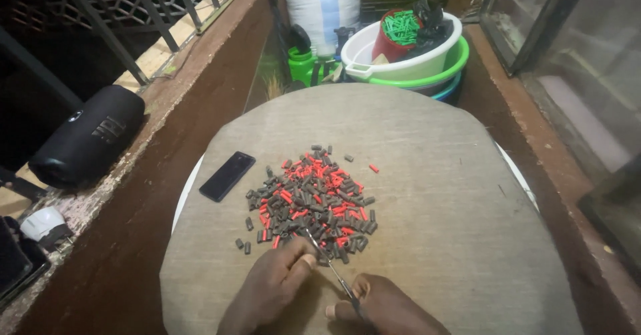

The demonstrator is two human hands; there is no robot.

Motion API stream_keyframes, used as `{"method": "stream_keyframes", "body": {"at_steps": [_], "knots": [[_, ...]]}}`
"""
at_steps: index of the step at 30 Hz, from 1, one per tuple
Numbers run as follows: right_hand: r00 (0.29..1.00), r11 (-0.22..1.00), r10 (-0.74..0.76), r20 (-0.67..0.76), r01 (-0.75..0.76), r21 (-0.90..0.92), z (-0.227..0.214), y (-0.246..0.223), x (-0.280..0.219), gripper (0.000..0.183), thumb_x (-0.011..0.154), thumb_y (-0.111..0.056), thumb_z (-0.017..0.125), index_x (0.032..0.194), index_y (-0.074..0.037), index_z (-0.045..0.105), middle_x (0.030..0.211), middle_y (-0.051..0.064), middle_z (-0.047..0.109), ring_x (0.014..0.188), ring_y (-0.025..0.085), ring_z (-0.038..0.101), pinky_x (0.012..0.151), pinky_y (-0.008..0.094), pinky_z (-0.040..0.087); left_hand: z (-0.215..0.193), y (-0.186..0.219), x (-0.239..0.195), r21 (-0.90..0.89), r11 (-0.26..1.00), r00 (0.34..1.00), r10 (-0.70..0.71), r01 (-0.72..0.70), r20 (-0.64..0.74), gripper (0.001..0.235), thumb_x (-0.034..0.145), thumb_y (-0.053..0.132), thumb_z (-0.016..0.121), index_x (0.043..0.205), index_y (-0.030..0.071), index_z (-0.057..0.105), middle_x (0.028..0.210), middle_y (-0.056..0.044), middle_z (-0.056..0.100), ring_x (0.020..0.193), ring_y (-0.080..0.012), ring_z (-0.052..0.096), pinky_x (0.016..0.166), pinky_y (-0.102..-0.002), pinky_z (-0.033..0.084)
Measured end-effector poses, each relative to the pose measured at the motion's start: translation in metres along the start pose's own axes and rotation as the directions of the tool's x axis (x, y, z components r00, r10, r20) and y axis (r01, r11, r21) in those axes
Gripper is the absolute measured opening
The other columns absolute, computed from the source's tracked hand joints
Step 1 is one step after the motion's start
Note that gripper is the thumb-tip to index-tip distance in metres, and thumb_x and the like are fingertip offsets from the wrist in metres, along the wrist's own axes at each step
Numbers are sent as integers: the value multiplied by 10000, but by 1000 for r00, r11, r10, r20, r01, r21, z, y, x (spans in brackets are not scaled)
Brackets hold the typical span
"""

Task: Using hand snips to cut a long piece of black plastic tubing into many small, uniform segments.

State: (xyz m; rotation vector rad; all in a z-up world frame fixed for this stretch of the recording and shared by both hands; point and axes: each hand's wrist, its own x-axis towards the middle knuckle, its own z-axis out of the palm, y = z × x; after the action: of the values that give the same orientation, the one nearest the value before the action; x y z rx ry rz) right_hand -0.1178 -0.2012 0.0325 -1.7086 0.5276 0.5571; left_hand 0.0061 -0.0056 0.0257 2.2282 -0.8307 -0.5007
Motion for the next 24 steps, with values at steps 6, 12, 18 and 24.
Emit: {"method": "stream_keyframes", "body": {"at_steps": [6,12,18,24], "knots": [[920,934,-336,199,299,197,-9,17,-3,258,939,-301,860,852,-174,653,798,-81,545,736,42,491,672,238,348,-5,5,-9,-122,992,998,-24,17,-54,266,1020,297,503,1207,200,666,1078,-14,773,993,-185,716,880,-340,518],[986,984,157,-51,-161,-81,-4,0,-19,544,777,-490,908,1192,-218,685,1012,-84,654,926,32,596,833,203,444,9,-12,-12,-161,973,950,116,-168,-291,380,1028,338,518,1242,158,774,1104,-2,786,1027,-170,736,884,-333,549],[984,954,147,-98,-167,-248,-3,-13,-26,615,711,-674,811,1140,-267,642,1027,-118,651,951,20,607,852,218,441,6,32,-26,-160,986,935,-9,-51,-354,462,1005,430,456,1202,196,803,929,-19,816,878,-185,773,771,-328,557],[984,923,147,-97,-172,-345,1,-43,-49,604,755,-726,747,1163,-297,626,1049,-115,696,948,34,622,841,240,463,25,-3,-14,65,969,908,244,-236,-341,330,1039,382,474,1129,198,732,929,-27,742,849,-252,693,757,-386,507]]}}
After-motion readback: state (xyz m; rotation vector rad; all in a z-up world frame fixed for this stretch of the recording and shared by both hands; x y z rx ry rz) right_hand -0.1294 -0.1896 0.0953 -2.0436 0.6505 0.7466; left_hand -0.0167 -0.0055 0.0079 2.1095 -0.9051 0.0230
